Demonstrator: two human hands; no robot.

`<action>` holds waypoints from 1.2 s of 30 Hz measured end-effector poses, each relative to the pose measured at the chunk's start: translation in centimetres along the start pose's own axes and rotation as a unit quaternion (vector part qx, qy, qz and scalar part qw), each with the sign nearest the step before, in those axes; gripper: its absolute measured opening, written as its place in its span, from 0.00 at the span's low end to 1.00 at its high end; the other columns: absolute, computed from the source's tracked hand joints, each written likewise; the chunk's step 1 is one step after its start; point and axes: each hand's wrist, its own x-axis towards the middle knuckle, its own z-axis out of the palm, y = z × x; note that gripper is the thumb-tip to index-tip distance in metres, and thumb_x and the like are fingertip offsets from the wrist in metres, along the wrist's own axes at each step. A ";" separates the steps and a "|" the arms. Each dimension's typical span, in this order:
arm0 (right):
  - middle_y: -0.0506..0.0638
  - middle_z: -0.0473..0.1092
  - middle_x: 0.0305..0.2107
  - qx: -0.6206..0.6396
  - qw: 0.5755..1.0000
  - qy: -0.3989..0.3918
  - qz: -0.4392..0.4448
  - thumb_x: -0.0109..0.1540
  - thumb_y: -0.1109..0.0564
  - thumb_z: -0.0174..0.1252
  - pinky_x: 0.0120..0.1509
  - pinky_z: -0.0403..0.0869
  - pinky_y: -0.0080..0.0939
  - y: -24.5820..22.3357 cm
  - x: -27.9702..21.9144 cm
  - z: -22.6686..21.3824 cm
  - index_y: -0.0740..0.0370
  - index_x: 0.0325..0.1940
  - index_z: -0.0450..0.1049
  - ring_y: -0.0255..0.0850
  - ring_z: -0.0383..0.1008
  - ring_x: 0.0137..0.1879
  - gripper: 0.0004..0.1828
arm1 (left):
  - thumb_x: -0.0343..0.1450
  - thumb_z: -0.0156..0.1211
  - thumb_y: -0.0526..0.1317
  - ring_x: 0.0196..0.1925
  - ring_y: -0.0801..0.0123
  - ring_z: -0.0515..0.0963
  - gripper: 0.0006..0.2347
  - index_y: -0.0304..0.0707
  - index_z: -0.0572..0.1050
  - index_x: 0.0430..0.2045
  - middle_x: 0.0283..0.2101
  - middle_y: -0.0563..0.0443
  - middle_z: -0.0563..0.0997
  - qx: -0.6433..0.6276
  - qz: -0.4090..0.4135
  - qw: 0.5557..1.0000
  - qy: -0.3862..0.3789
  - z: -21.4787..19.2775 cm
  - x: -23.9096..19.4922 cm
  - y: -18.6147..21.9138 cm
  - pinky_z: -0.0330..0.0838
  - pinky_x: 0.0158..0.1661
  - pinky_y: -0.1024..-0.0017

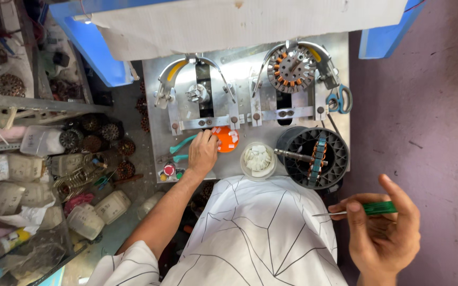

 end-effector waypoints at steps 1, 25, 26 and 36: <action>0.59 0.75 0.33 -0.017 1.000 -0.001 0.005 0.67 0.71 0.54 0.45 0.82 0.39 -0.1 -0.2 0.2 0.73 0.71 0.57 0.43 0.80 0.37 0.27 | 0.70 0.64 0.35 0.43 0.49 0.76 0.04 0.35 0.75 0.33 0.39 0.44 0.76 0.015 0.021 1.000 0.003 -0.3 0.0 0.1 0.72 0.43 0.54; 0.49 0.74 0.36 -0.025 0.999 -0.027 0.013 0.59 0.69 0.64 0.37 0.69 0.28 0.8 0.3 1.1 0.67 0.39 0.75 0.29 0.70 0.35 0.06 | 0.70 0.68 0.29 0.39 0.66 0.86 0.06 0.31 0.80 0.38 0.38 0.47 0.84 -0.521 0.205 0.824 -0.087 -11.6 2.5 21.9 0.82 0.41 0.73; 0.49 0.74 0.36 -0.037 0.999 -0.024 0.017 0.58 0.69 0.64 0.35 0.68 0.28 0.7 0.3 1.1 0.67 0.39 0.75 0.30 0.70 0.34 0.07 | 0.70 0.67 0.28 0.39 0.66 0.86 0.05 0.31 0.79 0.38 0.38 0.46 0.84 -0.519 0.197 0.826 -0.099 -11.7 2.4 22.1 0.82 0.41 0.73; 0.49 0.73 0.29 -0.136 0.988 -0.045 0.058 0.58 0.73 0.60 0.36 0.71 0.32 2.1 0.3 2.2 0.68 0.39 0.72 0.33 0.72 0.31 0.08 | 0.72 0.61 0.28 0.35 0.64 0.84 0.04 0.34 0.74 0.36 0.34 0.48 0.81 -0.492 0.139 0.850 -0.125 -8.9 1.4 22.3 0.78 0.37 0.68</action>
